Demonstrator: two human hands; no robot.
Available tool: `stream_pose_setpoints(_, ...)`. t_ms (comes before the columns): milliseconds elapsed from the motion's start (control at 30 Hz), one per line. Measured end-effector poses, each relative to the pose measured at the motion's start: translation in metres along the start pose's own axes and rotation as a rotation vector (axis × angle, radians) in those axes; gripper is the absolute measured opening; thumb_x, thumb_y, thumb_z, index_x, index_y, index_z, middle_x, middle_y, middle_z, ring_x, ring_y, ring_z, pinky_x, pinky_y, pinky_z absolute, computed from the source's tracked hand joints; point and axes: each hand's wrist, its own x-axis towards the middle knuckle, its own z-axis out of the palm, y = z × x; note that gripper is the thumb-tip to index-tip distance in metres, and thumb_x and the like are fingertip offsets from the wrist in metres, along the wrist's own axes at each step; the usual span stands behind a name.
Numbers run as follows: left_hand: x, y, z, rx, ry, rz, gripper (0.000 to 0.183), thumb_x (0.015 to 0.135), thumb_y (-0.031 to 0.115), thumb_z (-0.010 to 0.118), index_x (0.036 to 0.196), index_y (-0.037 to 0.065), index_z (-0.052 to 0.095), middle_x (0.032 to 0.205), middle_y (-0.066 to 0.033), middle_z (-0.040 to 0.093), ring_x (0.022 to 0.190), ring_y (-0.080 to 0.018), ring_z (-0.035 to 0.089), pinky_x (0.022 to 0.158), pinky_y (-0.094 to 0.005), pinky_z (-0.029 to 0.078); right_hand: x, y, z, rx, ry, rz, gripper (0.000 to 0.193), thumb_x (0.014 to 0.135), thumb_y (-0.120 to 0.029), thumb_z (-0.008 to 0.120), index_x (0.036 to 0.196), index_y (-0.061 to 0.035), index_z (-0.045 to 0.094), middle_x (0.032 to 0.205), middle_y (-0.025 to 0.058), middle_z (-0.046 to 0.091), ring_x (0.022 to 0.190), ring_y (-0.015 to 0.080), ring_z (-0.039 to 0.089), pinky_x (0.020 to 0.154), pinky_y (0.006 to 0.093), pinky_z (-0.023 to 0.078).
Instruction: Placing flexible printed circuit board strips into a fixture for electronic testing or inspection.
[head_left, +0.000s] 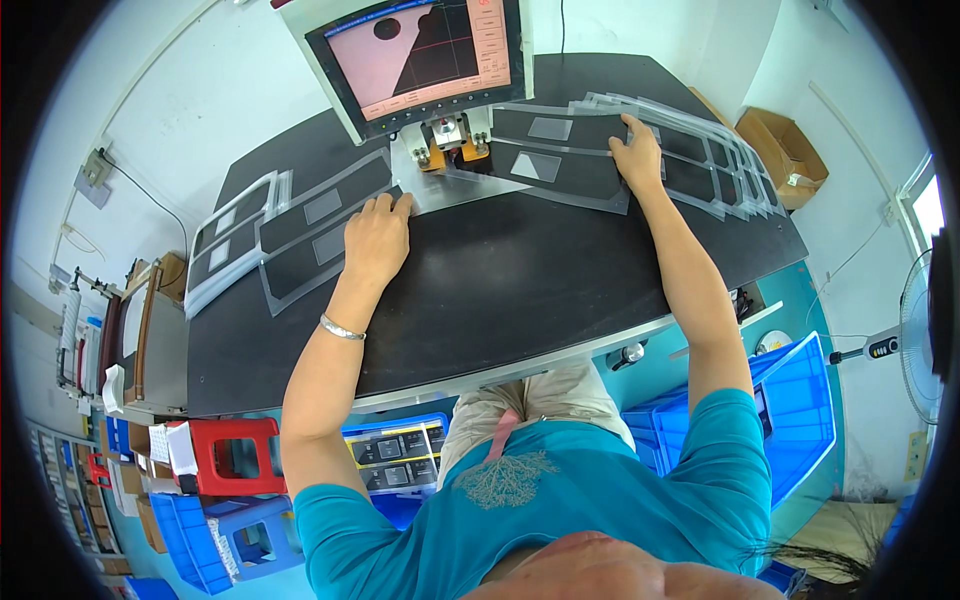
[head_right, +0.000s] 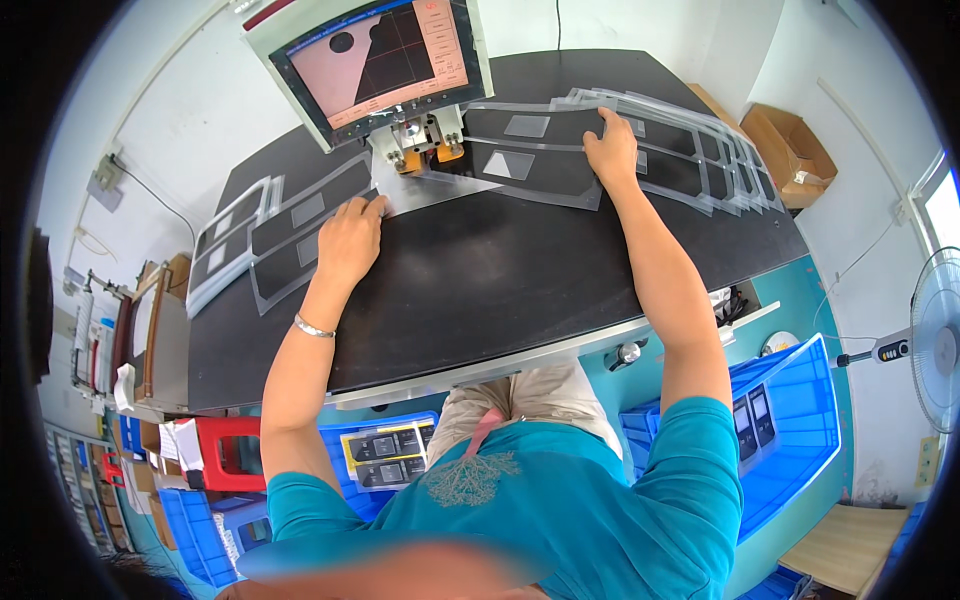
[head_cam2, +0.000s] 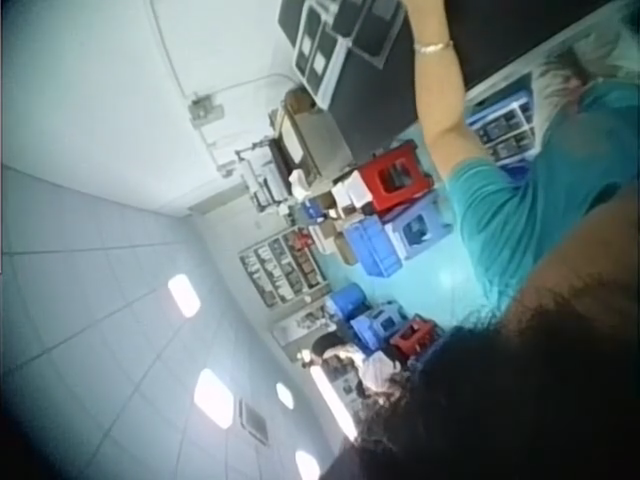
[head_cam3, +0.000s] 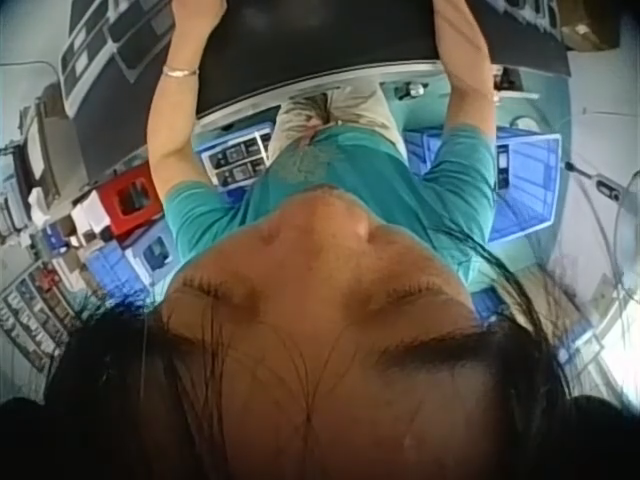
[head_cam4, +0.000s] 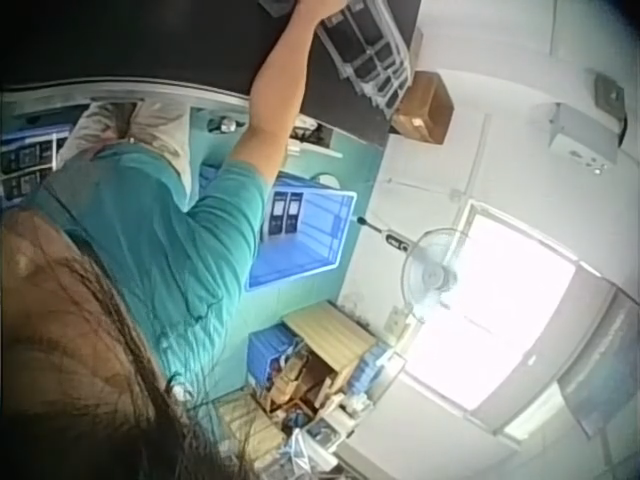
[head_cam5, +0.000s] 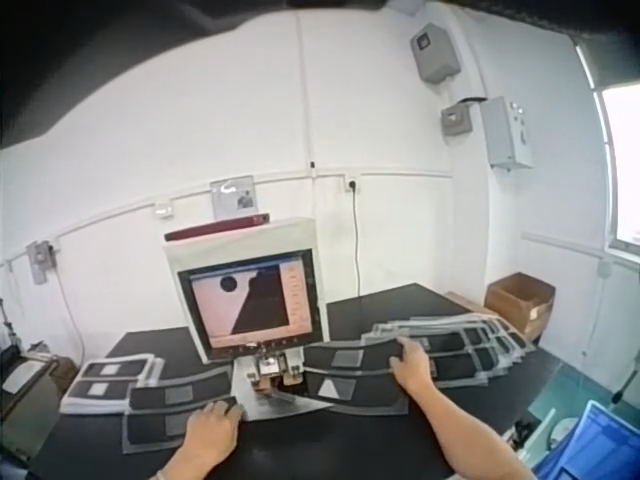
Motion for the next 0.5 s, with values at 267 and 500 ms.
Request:
stream_pose_setpoints(267,-0.003,0.010,0.000,-0.072,0.006,-0.037,0.033,0.085,0.007,0.058,0.117,0.006,0.066,0.106,-0.0135,0.065,0.096,-0.0281,0.065,0.077,-0.0388,0.055,0.004,-0.004,-0.005,-0.066,-0.079,0.003,0.053,0.079,-0.013,0.066,0.131,-0.0030,0.057,0.130,0.0211,0.059,0.113,0.0347,0.062,0.099,0.0410,0.046)
stream_pose_setpoints(500,-0.012,0.062,-0.026,-0.238,-0.045,0.137,0.031,0.092,0.015,0.059,0.122,0.012,0.064,0.119,-0.0095,0.065,0.106,-0.0283,0.063,0.083,-0.0407,0.055,0.027,0.032,-0.075,-0.328,0.147,-0.072,0.052,0.086,-0.015,0.066,0.136,-0.0214,0.053,0.126,0.0136,0.063,0.099,0.0303,0.067,0.085,0.0429,0.052)
